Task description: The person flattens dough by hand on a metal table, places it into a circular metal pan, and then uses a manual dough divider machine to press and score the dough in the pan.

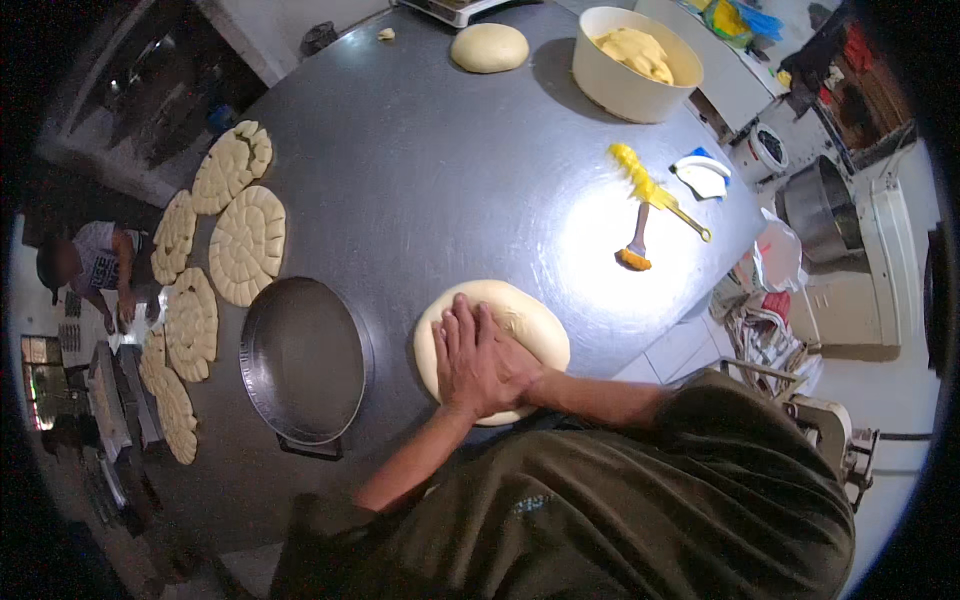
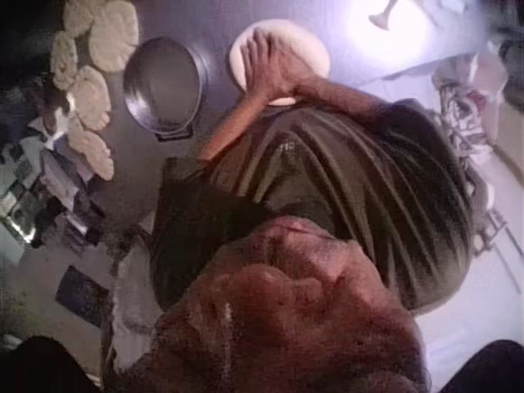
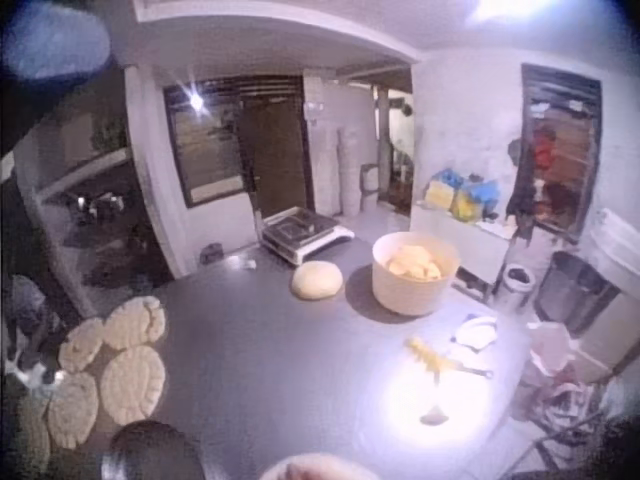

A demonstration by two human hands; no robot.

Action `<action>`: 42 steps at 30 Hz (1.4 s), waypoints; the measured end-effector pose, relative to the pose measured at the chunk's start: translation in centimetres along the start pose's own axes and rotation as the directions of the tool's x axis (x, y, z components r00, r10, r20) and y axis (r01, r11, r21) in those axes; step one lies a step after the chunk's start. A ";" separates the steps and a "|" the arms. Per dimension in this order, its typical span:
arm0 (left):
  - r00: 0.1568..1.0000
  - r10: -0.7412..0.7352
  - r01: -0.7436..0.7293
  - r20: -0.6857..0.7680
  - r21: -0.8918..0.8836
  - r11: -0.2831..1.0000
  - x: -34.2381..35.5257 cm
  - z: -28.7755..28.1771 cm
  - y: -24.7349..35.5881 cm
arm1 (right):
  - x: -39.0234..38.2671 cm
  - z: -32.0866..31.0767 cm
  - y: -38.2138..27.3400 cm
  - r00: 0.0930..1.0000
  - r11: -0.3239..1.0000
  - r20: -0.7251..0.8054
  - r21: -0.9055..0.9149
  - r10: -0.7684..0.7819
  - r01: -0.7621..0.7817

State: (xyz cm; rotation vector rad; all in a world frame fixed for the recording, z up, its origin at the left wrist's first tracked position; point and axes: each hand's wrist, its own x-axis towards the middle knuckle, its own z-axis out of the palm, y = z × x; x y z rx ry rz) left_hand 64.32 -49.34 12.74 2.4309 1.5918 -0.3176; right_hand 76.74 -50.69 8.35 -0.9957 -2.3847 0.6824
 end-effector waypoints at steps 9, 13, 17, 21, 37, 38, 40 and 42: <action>0.941 0.141 -0.191 -0.308 -0.140 0.972 6.5 -5.3 -0.3 | 6.0 -5.9 4.0 0.939 0.998 0.343 -0.055 0.025 -0.006; 0.958 0.133 -0.166 -0.253 -0.113 0.980 8.7 -2.7 2.8 | 2.3 -5.2 9.4 0.998 0.973 -0.065 -0.229 0.008 -0.023; 0.887 0.024 -0.071 -0.461 -0.084 0.994 12.3 -2.3 1.4 | 3.9 -4.9 9.5 0.991 0.969 -0.078 -0.218 0.105 -0.120; 0.984 0.146 -0.121 -0.098 0.232 0.965 1.9 2.9 4.5 | -2.1 -3.2 3.4 0.973 0.990 -0.191 -0.019 0.132 -0.139; 0.995 -0.043 0.077 0.091 -0.417 0.906 2.8 -7.9 -6.2 | 9.2 -3.3 3.1 0.936 0.883 0.342 -0.413 -0.079 0.225; 0.996 -0.077 0.093 0.054 -0.463 0.881 4.1 -5.1 -6.5 | 8.7 -5.8 3.3 0.878 0.899 0.475 -0.355 -0.062 0.256; 0.982 -0.190 0.169 -0.021 -0.362 0.917 5.4 -3.4 -4.1 | 8.3 -6.4 5.3 0.902 0.913 0.429 -0.346 -0.052 0.217; 0.968 -0.211 0.171 -0.139 -0.252 0.952 6.8 -2.3 -1.8 | 7.0 -4.9 10.8 0.956 0.935 0.171 -0.227 -0.237 0.273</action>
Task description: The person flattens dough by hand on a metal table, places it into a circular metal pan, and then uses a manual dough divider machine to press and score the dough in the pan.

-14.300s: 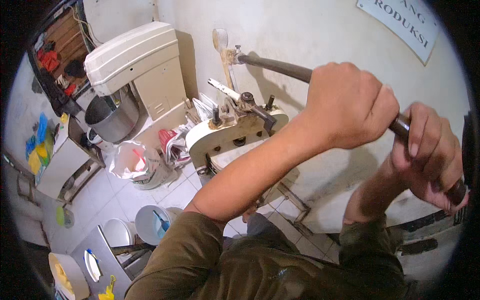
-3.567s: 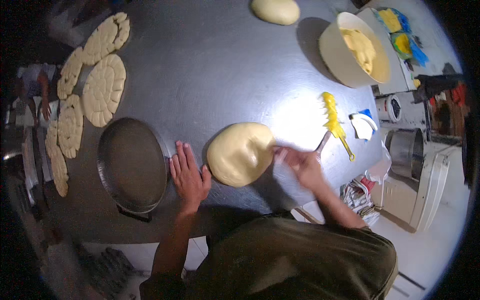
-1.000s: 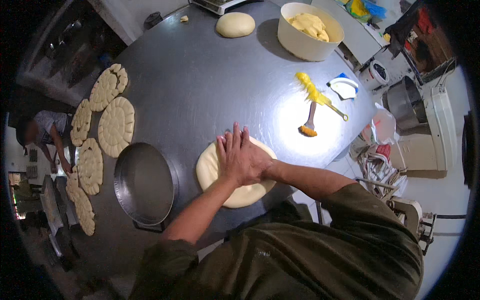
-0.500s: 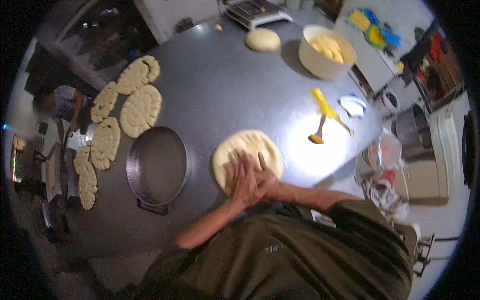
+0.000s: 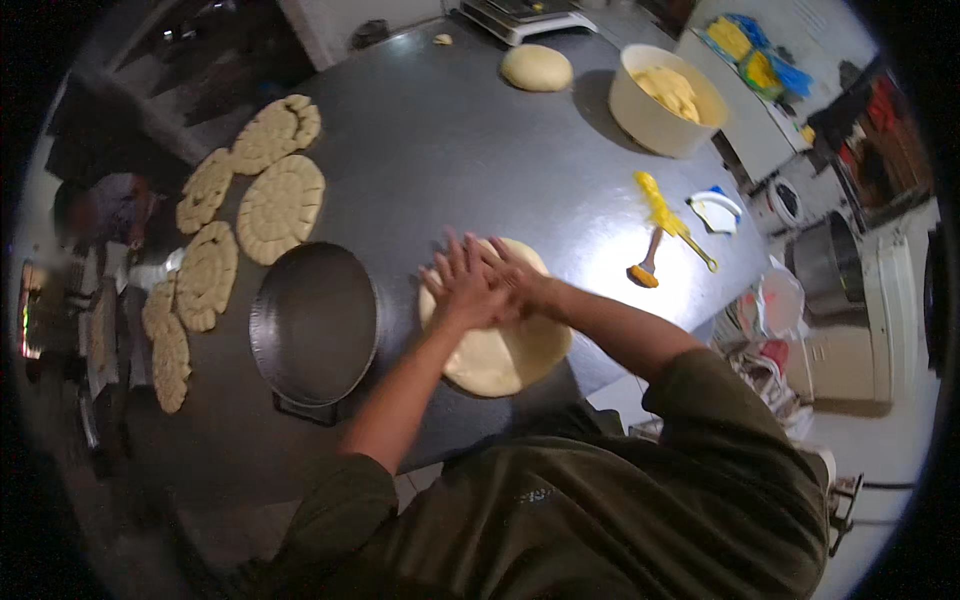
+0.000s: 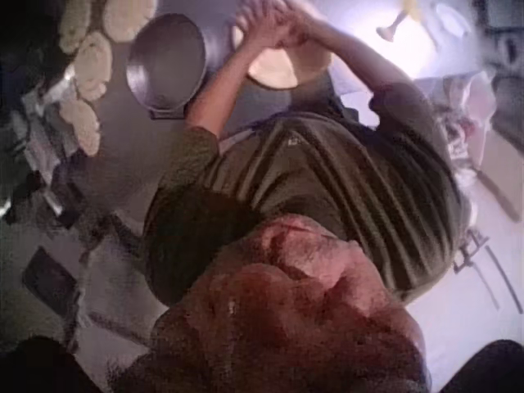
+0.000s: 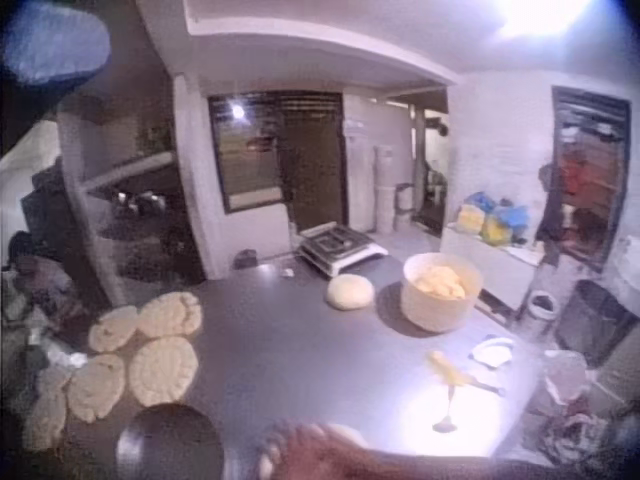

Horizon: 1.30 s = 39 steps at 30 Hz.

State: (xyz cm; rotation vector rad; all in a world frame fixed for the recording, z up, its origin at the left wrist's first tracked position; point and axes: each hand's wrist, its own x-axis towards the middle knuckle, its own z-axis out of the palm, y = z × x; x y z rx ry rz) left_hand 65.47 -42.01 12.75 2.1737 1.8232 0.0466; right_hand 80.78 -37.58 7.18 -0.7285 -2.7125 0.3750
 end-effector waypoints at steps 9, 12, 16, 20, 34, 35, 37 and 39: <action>0.928 0.225 -0.199 -0.298 0.116 0.973 0.2 3.1 -5.0 | 1.4 -0.7 1.8 0.860 0.852 -0.291 -0.202 0.419 -0.483; 0.878 0.238 -0.296 -0.416 -0.080 0.952 -3.3 5.2 -7.6 | -3.0 0.5 -5.6 0.890 0.853 -0.175 -0.256 0.421 -0.454; 0.914 0.191 -0.249 -0.357 -0.122 0.961 -6.3 4.9 -6.3 | -5.0 -2.2 -6.7 0.666 0.630 -0.191 -0.218 0.721 -0.745; 0.965 0.260 -0.259 -0.041 0.035 0.965 -12.1 5.3 -1.7 | -4.6 0.3 -11.1 0.662 0.781 -0.431 0.208 0.613 -0.588; 0.816 0.558 -0.562 -0.150 0.017 0.827 -18.9 8.3 -1.7 | 8.2 -1.4 -15.3 0.632 0.752 0.486 -0.082 0.603 -0.654; 0.825 0.554 -0.558 -0.114 0.002 0.830 -18.4 6.7 -1.0 | 8.1 -0.2 -15.8 0.730 0.836 0.411 -0.209 0.547 -0.508; 0.784 0.573 -0.610 -0.238 -0.126 0.782 -18.2 9.0 -1.0 | 5.5 3.8 -18.1 0.914 0.928 0.267 -0.299 0.305 -0.223; 0.759 0.576 -0.639 -0.303 -0.179 0.748 -18.3 8.9 -1.3 | 9.3 2.8 -18.1 0.784 0.891 0.438 -0.105 0.440 -0.442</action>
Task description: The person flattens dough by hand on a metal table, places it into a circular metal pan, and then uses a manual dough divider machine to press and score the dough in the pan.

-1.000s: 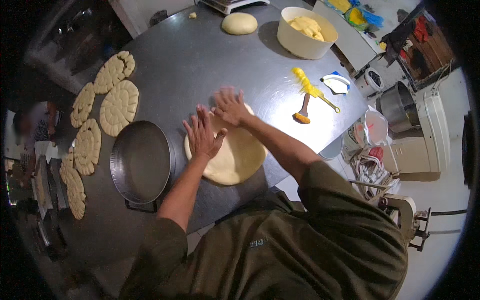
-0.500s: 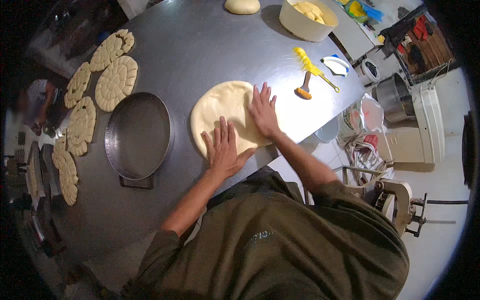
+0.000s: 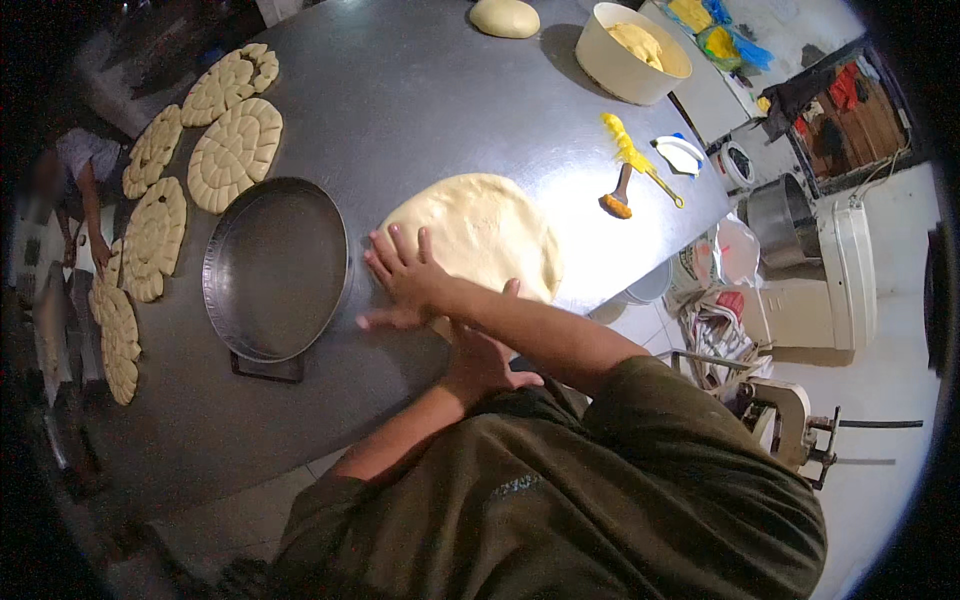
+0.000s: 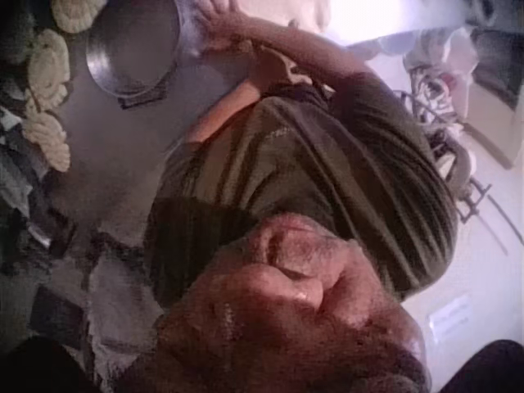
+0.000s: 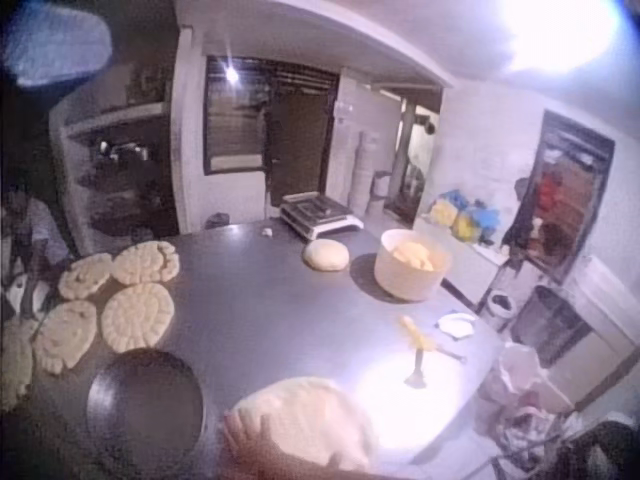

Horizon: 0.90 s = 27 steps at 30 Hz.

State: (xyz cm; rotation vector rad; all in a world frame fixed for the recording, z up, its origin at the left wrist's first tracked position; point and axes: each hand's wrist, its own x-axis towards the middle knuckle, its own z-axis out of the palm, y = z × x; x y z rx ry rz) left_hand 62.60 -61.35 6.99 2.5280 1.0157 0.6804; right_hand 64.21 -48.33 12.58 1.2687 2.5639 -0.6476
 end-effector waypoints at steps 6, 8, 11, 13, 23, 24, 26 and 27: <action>0.938 -0.141 0.050 0.317 0.277 0.959 0.6 -1.8 0.8 | -3.0 -0.2 9.6 0.962 0.983 -0.273 -0.181 -0.009 -0.042; 0.888 -0.169 0.026 0.428 0.321 0.947 1.8 -2.4 1.8 | -1.2 -0.3 10.3 0.957 0.985 -0.263 -0.085 0.122 -0.148; 0.881 -0.206 0.039 0.426 0.368 0.929 1.2 -3.1 1.3 | 0.1 -7.0 9.7 0.980 0.929 0.032 0.313 0.196 -0.196; 0.809 -0.267 -0.029 0.523 0.489 0.872 2.0 -3.2 1.3 | -1.6 -2.6 13.6 0.942 0.967 -0.287 -0.133 0.174 -0.219; 0.929 -0.365 0.264 0.060 0.582 0.769 9.8 -6.0 -13.0 | -4.1 1.8 15.2 0.817 0.960 -0.522 0.018 0.246 -0.278; 0.908 -0.405 0.262 0.103 0.615 0.744 10.1 -6.3 -11.6 | -5.6 2.4 16.2 0.803 0.954 -0.529 0.046 0.274 -0.295; 0.798 -0.493 0.461 0.347 0.177 0.870 13.3 -8.2 -14.4 | -6.1 1.7 17.2 0.833 0.942 -0.445 0.094 0.330 -0.323; 0.681 -0.503 0.657 0.532 -0.142 0.740 15.2 -10.5 -18.4 | -4.5 -0.5 17.3 0.846 0.947 -0.429 0.093 0.316 -0.307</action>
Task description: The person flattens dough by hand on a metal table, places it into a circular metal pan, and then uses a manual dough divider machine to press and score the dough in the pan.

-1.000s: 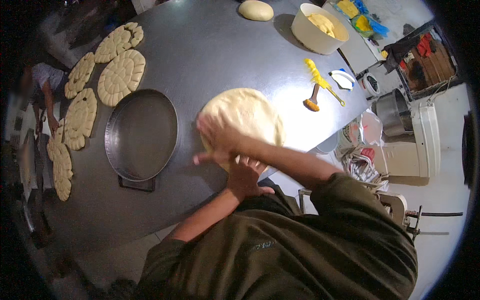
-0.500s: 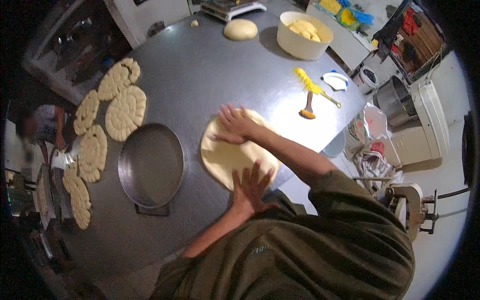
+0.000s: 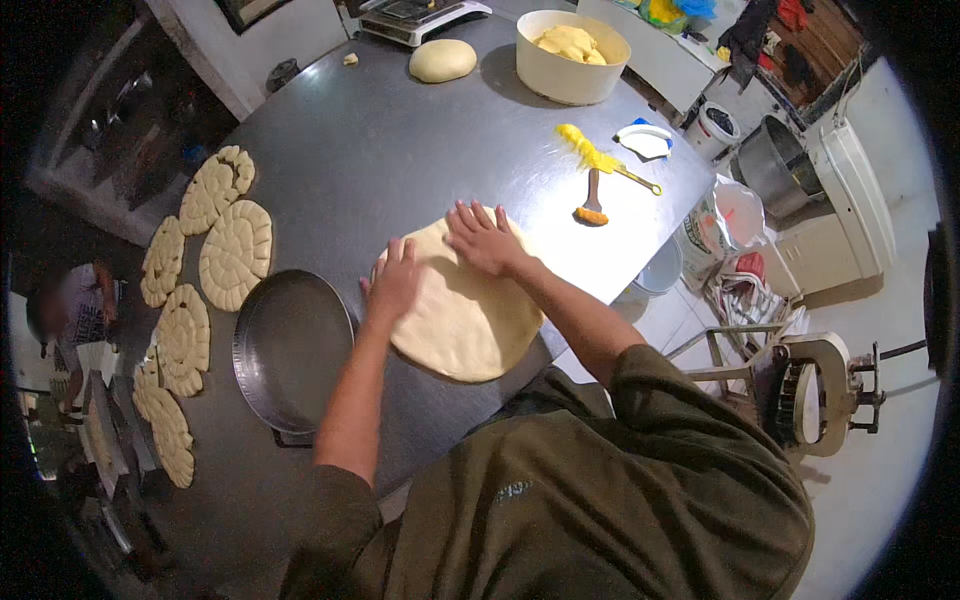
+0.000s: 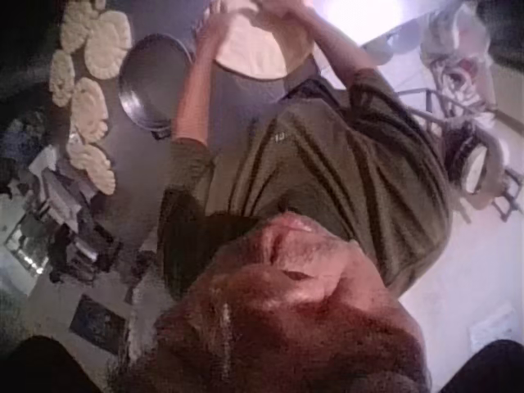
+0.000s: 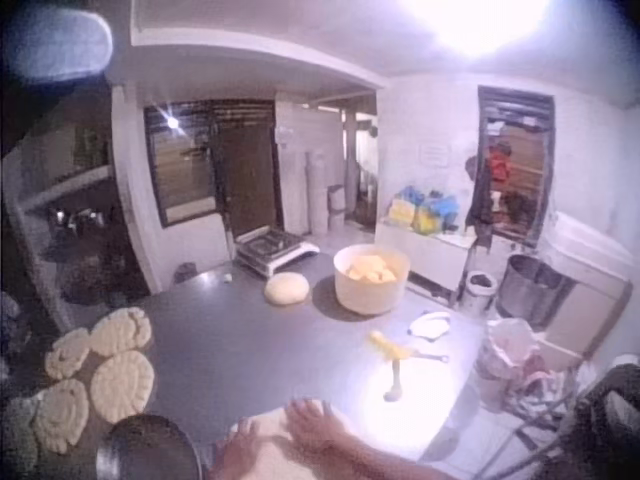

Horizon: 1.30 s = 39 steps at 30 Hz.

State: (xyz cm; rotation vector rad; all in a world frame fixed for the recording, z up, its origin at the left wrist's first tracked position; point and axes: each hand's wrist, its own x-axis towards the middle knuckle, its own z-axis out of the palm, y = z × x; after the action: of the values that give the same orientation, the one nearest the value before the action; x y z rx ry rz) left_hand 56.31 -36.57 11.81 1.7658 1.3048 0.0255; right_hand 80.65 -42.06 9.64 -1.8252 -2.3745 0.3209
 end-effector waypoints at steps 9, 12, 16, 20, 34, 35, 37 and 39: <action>0.997 0.076 -0.059 -0.030 0.388 0.920 -0.8 3.7 3.3 | -4.7 0.5 -1.7 0.998 0.941 0.037 0.331 0.056 -0.065; 0.983 0.140 -0.045 -0.115 0.592 0.805 -1.1 1.2 8.8 | -3.1 -0.8 -3.0 0.996 0.992 0.064 0.106 0.066 -0.072; 0.991 0.104 -0.075 -0.083 0.298 0.952 1.2 4.1 5.8 | 1.5 0.9 -0.6 0.985 0.996 0.150 -0.039 0.081 -0.076; 0.784 0.167 -0.258 -0.597 -0.070 0.963 2.8 3.1 1.6 | 0.3 -1.6 -4.0 0.955 0.957 -0.082 -0.026 0.284 -0.287; 0.895 0.052 0.073 -0.444 0.259 0.963 -2.6 6.0 2.6 | -2.0 1.4 3.8 0.984 0.958 -0.077 0.252 0.162 -0.138; 0.908 -0.052 0.145 -0.416 0.194 0.970 -4.4 5.2 1.6 | -3.6 -3.3 0.1 0.991 0.903 0.113 0.416 0.067 -0.108; 0.936 -0.139 0.147 -0.323 0.003 0.989 -6.1 4.1 3.1 | -4.8 -4.6 0.5 0.982 0.753 0.188 0.644 0.019 -0.138; 0.980 -0.188 0.159 -0.067 -0.306 0.939 -8.6 2.5 2.7 | -5.3 -4.6 -0.1 0.904 0.678 0.388 0.616 0.181 -0.401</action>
State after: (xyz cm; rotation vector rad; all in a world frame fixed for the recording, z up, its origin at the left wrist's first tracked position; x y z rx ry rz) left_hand 55.78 -44.80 16.15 1.4026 1.4398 0.2007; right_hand 83.03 -46.79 14.25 -1.8240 -1.6820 1.3988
